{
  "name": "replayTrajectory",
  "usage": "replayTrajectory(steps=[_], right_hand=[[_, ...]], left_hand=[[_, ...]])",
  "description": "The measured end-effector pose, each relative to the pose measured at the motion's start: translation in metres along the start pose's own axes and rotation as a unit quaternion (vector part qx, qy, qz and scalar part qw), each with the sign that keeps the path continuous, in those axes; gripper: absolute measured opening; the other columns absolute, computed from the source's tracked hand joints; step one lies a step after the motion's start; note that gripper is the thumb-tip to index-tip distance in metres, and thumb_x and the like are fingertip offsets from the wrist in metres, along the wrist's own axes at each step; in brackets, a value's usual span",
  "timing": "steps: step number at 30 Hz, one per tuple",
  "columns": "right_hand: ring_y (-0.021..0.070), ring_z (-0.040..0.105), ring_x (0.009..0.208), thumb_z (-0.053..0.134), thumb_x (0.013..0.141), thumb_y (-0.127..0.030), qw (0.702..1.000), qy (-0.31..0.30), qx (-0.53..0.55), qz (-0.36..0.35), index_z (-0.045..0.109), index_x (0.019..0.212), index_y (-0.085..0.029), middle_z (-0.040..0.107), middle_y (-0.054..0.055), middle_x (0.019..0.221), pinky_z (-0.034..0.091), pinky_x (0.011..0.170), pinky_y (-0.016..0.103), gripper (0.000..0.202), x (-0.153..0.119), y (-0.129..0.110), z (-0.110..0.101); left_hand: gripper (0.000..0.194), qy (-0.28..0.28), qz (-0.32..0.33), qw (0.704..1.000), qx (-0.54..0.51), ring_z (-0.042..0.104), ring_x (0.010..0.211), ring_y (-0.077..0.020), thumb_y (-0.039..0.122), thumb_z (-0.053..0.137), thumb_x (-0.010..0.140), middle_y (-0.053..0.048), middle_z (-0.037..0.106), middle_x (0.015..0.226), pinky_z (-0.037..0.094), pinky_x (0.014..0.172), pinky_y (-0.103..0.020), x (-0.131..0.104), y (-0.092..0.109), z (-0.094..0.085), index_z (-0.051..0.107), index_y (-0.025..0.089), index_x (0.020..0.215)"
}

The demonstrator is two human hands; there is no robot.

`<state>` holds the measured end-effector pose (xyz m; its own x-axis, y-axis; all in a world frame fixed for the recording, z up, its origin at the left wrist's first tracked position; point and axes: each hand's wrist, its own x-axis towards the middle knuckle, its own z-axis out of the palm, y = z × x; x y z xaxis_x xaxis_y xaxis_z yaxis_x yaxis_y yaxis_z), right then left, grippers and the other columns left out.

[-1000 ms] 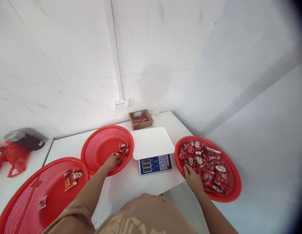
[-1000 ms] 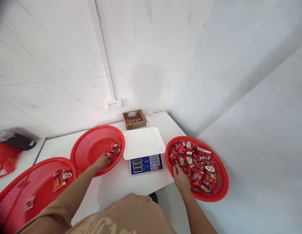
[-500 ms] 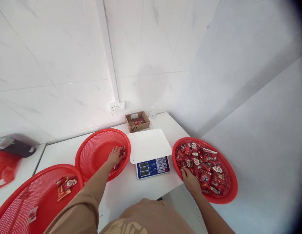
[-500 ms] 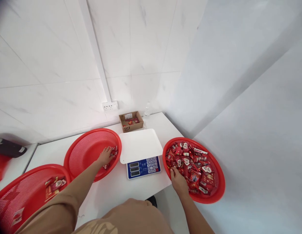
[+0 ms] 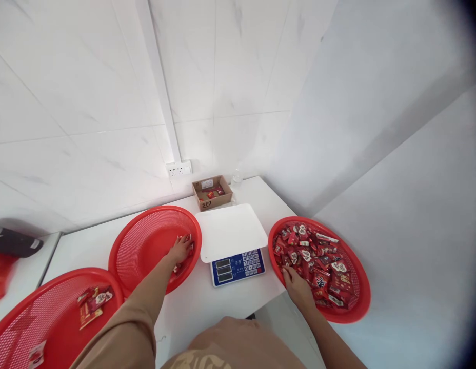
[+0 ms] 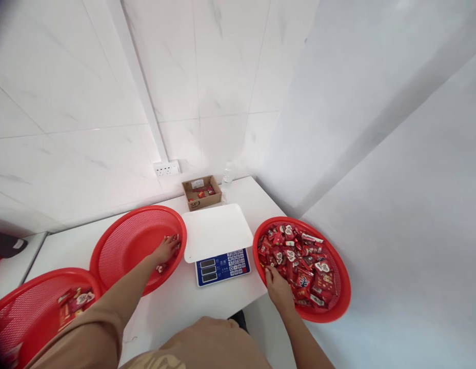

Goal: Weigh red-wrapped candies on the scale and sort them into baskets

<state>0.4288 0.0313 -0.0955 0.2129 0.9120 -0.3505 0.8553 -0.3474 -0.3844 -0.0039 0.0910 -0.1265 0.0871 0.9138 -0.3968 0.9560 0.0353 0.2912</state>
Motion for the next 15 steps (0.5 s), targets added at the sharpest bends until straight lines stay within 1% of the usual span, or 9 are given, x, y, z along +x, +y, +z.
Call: replayTrajectory(steps=[3, 6, 7, 9, 10, 12, 14, 15], right_hand=[[0.0221, 0.063, 0.094, 0.026, 0.089, -0.045, 1.0, -0.005, 0.002, 0.005, 0.055, 0.119, -0.024, 0.068, 0.007, 0.106, 0.044, 0.077, 0.028, 0.047, 0.0, 0.0, 0.0], [0.0215, 0.063, 0.096, 0.027, 0.089, -0.044, 1.0, -0.006, -0.003, 0.004, 0.054, 0.12, -0.024, 0.067, 0.007, 0.108, 0.043, 0.078, 0.027, 0.046, 0.0, 0.0, 0.0], [0.0214, 0.063, 0.096, 0.027, 0.089, -0.044, 1.0, -0.007, -0.006, 0.003, 0.054, 0.12, -0.024, 0.066, 0.007, 0.109, 0.043, 0.078, 0.027, 0.046, 0.0, 0.0, 0.0], [0.0212, 0.063, 0.095, 0.027, 0.089, -0.044, 1.0, -0.009, -0.009, 0.0, 0.054, 0.12, -0.024, 0.066, 0.007, 0.11, 0.044, 0.078, 0.027, 0.046, 0.0, 0.0, -0.001], [0.0212, 0.063, 0.094, 0.026, 0.089, -0.044, 1.0, -0.009, -0.008, -0.001, 0.054, 0.119, -0.024, 0.066, 0.007, 0.11, 0.044, 0.077, 0.027, 0.046, 0.0, 0.0, -0.001], [0.0214, 0.063, 0.094, 0.027, 0.089, -0.044, 1.0, -0.009, -0.005, -0.001, 0.054, 0.12, -0.023, 0.066, 0.008, 0.111, 0.044, 0.078, 0.028, 0.046, 0.0, 0.0, -0.001], [0.0217, 0.063, 0.094, 0.027, 0.089, -0.043, 1.0, -0.009, -0.004, 0.002, 0.054, 0.12, -0.023, 0.066, 0.008, 0.111, 0.044, 0.078, 0.028, 0.046, 0.0, 0.0, -0.001], [0.0219, 0.063, 0.094, 0.027, 0.089, -0.043, 1.0, -0.009, -0.004, 0.004, 0.054, 0.12, -0.023, 0.066, 0.009, 0.11, 0.043, 0.078, 0.028, 0.046, -0.001, -0.001, -0.001]], left_hand=[[0.046, -0.009, 0.01, 1.0, -0.006, 0.018, 0.139, -0.0269, 0.034, 0.033, 0.088, -0.006, 0.027, 0.15, 0.022, 0.109, -0.043, -0.015, -0.003, 0.003, 0.048, 0.024, 0.131], [0.044, -0.026, 0.033, 0.999, -0.033, 0.02, 0.138, -0.0254, 0.03, 0.044, 0.082, -0.004, 0.033, 0.147, 0.021, 0.111, -0.039, -0.035, -0.004, 0.003, 0.055, 0.025, 0.124], [0.043, -0.03, 0.037, 0.998, -0.05, 0.021, 0.138, -0.0252, 0.026, 0.047, 0.079, -0.004, 0.036, 0.146, 0.021, 0.111, -0.038, -0.041, -0.003, 0.003, 0.058, 0.025, 0.12], [0.037, -0.03, 0.037, 0.995, -0.09, 0.024, 0.137, -0.0242, 0.018, 0.051, 0.072, -0.003, 0.043, 0.141, 0.024, 0.11, -0.035, -0.054, -0.001, 0.001, 0.066, 0.023, 0.105], [0.032, -0.027, 0.031, 0.994, -0.105, 0.029, 0.135, -0.0236, 0.016, 0.051, 0.07, -0.003, 0.048, 0.137, 0.027, 0.108, -0.033, -0.061, 0.001, 0.0, 0.068, 0.023, 0.096], [0.023, -0.021, 0.013, 0.992, -0.127, 0.045, 0.124, -0.0224, 0.016, 0.049, 0.072, -0.004, 0.058, 0.123, 0.038, 0.1, -0.032, -0.072, 0.004, -0.002, 0.067, 0.022, 0.085], [0.022, -0.021, -0.003, 0.991, -0.135, 0.059, 0.106, -0.0214, 0.022, 0.044, 0.078, -0.006, 0.066, 0.106, 0.047, 0.087, -0.032, -0.083, 0.006, -0.004, 0.065, 0.021, 0.086], [0.024, -0.021, -0.012, 0.99, -0.139, 0.062, 0.098, -0.0211, 0.026, 0.042, 0.081, -0.006, 0.068, 0.1, 0.049, 0.081, -0.032, -0.087, 0.008, -0.004, 0.064, 0.021, 0.09]])
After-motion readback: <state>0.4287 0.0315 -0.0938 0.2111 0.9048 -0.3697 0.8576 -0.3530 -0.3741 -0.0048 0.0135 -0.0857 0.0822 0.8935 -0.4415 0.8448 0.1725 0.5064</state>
